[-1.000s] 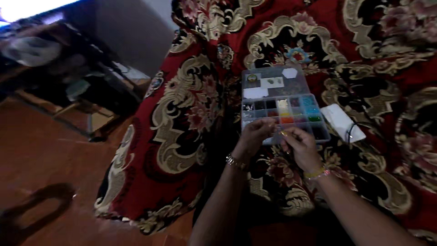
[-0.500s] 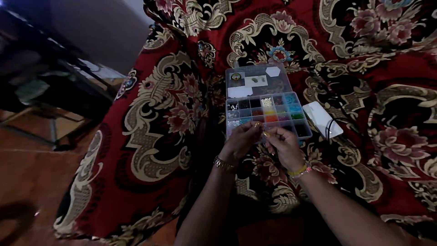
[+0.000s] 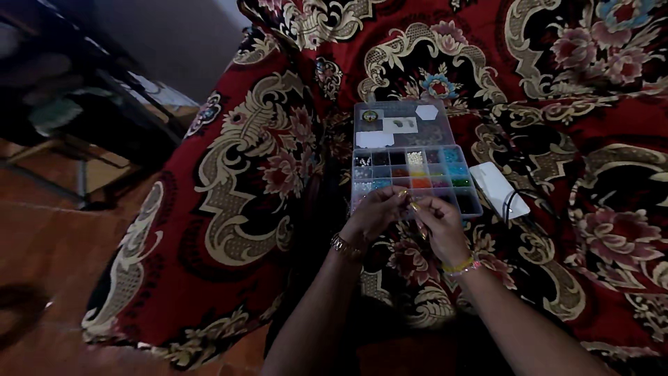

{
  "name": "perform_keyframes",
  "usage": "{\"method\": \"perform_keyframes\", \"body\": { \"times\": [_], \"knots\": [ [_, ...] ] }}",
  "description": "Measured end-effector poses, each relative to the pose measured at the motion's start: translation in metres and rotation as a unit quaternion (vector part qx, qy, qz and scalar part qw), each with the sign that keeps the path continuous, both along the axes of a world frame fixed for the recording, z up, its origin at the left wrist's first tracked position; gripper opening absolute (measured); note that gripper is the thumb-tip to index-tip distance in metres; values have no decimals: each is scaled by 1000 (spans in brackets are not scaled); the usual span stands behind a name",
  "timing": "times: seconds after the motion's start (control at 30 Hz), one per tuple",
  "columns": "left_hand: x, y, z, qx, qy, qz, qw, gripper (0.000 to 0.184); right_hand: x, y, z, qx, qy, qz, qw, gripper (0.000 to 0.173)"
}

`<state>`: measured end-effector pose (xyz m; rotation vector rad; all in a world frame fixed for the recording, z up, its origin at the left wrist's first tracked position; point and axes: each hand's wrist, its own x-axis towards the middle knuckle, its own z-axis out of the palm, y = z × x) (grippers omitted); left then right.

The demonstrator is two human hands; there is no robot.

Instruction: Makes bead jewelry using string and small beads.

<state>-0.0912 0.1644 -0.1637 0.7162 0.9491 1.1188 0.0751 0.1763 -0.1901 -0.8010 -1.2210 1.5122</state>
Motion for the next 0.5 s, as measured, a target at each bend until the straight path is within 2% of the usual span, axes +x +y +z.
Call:
{"method": "perform_keyframes", "body": {
  "times": [0.3, 0.5],
  "knots": [
    [0, 0, 3, 18, 58, -15, 998, 18, 1, 1, -2, 8, 7, 10, 1000, 13],
    [0, 1, 3, 9, 52, -16, 998, 18, 1, 0, 0, -6, 5, 5, 1000, 12]
  ]
}}
